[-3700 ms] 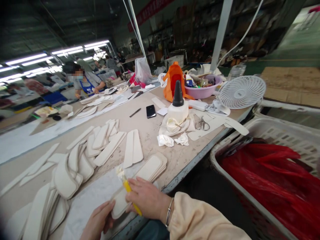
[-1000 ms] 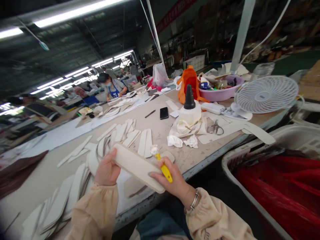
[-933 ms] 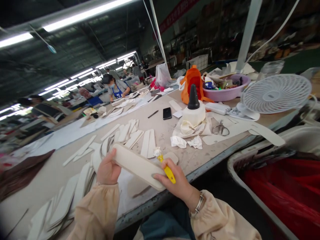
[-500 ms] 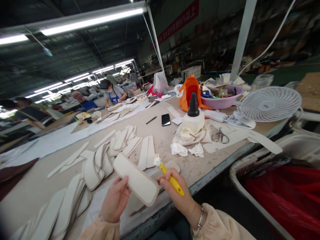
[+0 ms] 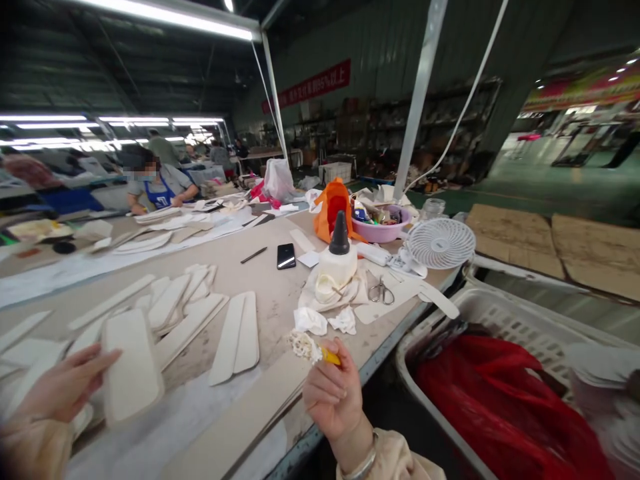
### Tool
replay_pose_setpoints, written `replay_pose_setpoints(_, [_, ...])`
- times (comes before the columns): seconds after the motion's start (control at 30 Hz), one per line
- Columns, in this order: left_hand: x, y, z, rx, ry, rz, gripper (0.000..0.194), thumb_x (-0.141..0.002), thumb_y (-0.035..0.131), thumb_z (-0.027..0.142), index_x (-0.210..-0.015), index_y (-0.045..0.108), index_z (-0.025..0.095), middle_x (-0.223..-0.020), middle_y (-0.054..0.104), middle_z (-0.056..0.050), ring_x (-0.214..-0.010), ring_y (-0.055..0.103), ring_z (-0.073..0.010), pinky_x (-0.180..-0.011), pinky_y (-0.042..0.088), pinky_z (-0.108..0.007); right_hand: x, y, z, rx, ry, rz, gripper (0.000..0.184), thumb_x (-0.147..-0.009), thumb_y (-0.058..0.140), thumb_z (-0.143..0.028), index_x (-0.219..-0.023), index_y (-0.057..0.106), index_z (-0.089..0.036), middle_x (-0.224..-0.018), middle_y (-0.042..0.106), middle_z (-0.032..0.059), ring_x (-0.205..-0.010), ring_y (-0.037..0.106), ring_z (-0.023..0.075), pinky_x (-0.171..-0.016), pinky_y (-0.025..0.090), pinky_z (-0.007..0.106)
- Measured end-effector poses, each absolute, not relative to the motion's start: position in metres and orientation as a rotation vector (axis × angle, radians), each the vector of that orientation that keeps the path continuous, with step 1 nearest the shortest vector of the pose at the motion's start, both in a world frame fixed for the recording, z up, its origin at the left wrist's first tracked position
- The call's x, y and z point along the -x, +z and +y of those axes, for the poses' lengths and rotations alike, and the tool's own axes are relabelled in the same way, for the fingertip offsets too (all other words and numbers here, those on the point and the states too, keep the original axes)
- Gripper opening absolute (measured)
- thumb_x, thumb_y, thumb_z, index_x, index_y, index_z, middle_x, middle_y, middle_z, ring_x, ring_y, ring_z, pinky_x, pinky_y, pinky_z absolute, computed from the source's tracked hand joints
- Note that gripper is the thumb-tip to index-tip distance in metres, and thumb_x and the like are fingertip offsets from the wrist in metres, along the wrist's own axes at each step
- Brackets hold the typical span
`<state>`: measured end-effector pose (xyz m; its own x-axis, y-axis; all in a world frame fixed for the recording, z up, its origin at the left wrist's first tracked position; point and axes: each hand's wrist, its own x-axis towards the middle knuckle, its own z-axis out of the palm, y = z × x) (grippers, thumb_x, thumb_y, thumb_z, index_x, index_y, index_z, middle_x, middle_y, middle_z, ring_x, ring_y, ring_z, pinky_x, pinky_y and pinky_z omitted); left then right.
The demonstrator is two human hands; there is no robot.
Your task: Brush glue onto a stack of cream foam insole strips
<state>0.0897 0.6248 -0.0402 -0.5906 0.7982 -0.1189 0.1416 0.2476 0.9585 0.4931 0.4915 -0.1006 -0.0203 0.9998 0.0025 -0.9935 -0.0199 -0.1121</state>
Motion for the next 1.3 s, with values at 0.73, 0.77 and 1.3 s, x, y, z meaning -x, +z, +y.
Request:
replay_pose_setpoints(0.73, [-0.373, -0.071, 0.458, -0.926, 1.067, 0.892, 0.033, -0.07, 0.075, 0.043, -0.092, 0.074, 0.018, -0.095, 0.073, -0.01, -0.093, 0.066, -0.0231, -0.081, 0.054, -0.029, -0.469, -0.09, 0.467, -0.233, 1.963, 0.023, 0.013, -0.088, 0.06, -0.031, -0.092, 0.06, -0.018, -0.046, 0.031, -0.0119, -0.034, 0.022, -0.0002, -0.032, 0.016, 0.007])
replay_pose_setpoints(0.77, [-0.377, -0.067, 0.456, -0.897, 1.067, 0.887, 0.033, -0.069, 0.076, 0.042, -0.09, 0.074, 0.017, -0.09, 0.073, -0.01, -0.086, 0.067, -0.0209, -0.076, 0.054, -0.027, -0.469, -0.089, 0.466, -0.229, 1.961, 0.038, 0.014, -0.088, 0.06, -0.031, -0.093, 0.061, -0.018, -0.048, 0.033, -0.0117, -0.035, 0.022, -0.0009, -0.032, 0.015, 0.007])
replay_pose_setpoints(1.3, [-0.355, -0.051, 0.453, -1.048, 1.332, 1.306, 0.033, -0.081, 0.063, 0.045, -0.101, 0.065, 0.018, -0.092, 0.068, -0.005, -0.095, 0.064, -0.0158, -0.081, 0.05, -0.022, -0.472, -0.095, 0.462, 0.682, 1.54, -0.489, 0.05, -0.084, 0.056, -0.057, -0.124, 0.054, -0.027, -0.069, 0.056, -0.0033, -0.049, 0.043, 0.0048, -0.046, 0.035, 0.016])
